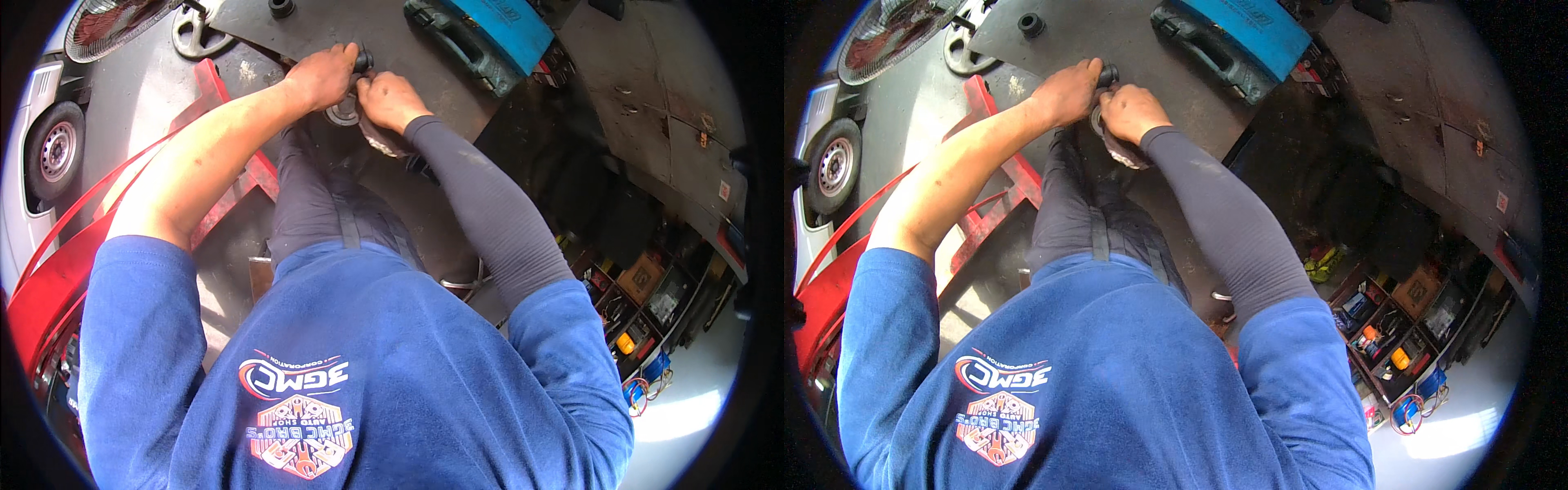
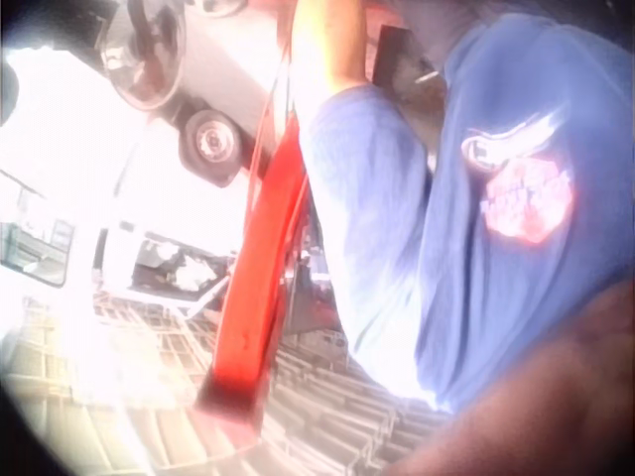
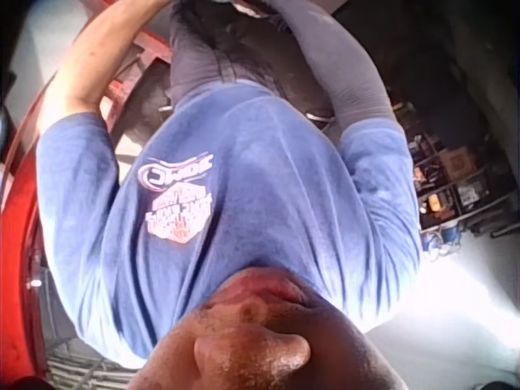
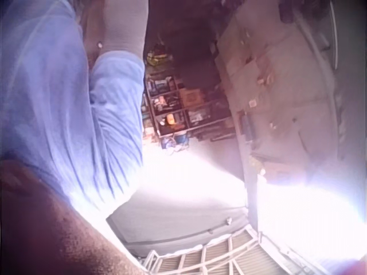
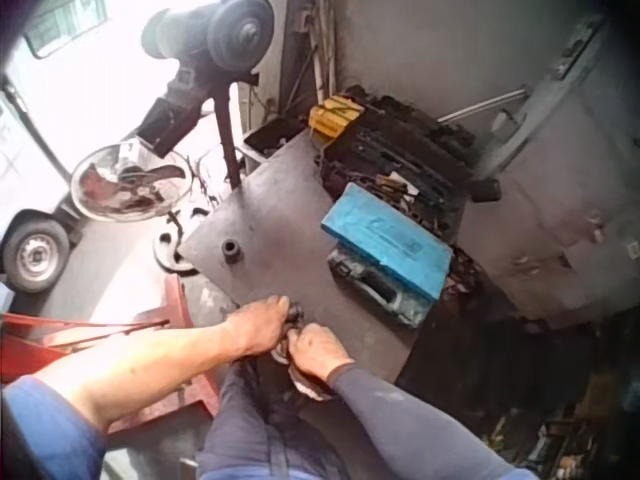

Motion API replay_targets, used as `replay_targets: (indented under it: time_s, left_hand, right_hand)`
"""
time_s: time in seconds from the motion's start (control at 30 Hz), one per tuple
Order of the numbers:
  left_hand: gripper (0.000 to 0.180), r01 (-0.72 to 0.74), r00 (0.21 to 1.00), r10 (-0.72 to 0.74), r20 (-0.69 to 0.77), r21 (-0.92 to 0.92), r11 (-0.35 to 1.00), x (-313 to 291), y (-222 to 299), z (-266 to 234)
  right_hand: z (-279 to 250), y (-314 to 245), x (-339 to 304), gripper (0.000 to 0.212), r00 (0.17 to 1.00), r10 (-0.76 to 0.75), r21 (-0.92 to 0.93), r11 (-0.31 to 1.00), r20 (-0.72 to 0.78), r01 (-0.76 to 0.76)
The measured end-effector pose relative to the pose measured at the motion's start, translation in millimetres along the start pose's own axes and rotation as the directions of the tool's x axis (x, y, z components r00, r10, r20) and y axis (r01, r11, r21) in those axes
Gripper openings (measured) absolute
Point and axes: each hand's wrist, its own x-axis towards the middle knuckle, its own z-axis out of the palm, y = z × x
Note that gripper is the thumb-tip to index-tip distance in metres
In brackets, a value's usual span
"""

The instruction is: The person grinds small cylindrical metal parts on a bench grinder and a metal plate, then wipes them with a cloth. The person repeats this process for several parts, occasionally pausing to inspect them.

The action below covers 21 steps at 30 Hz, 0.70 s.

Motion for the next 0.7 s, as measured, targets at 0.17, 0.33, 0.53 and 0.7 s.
replay_targets:
  time_s: [0.17, 0.33, 0.53, 0.7]
  left_hand:
    - [0.033, 0.058, 0.997, -0.057, 0.048, -0.004, 0.998, 2, 3, -4]
    - [0.039, 0.112, 0.992, -0.111, 0.068, -0.006, 0.994, 2, 11, -10]
    - [0.045, 0.179, 0.977, -0.173, 0.126, -0.042, 0.983, 8, 14, -14]
    - [0.046, 0.106, 0.99, -0.103, 0.097, -0.022, 0.994, 6, 8, -15]
  right_hand:
    - [-9, -6, 24, 0.055, 0.996, 0.063, -0.003, 0.998, 0.064, -0.062]
    - [-13, -8, 14, 0.053, 0.998, 0.059, -0.039, 0.997, -0.012, -0.059]
    - [5, -12, -24, 0.032, 0.937, -0.083, -0.149, 0.988, -0.339, 0.033]
    - [5, -15, -34, 0.026, 0.935, -0.095, -0.214, 0.977, -0.343, 0.02]
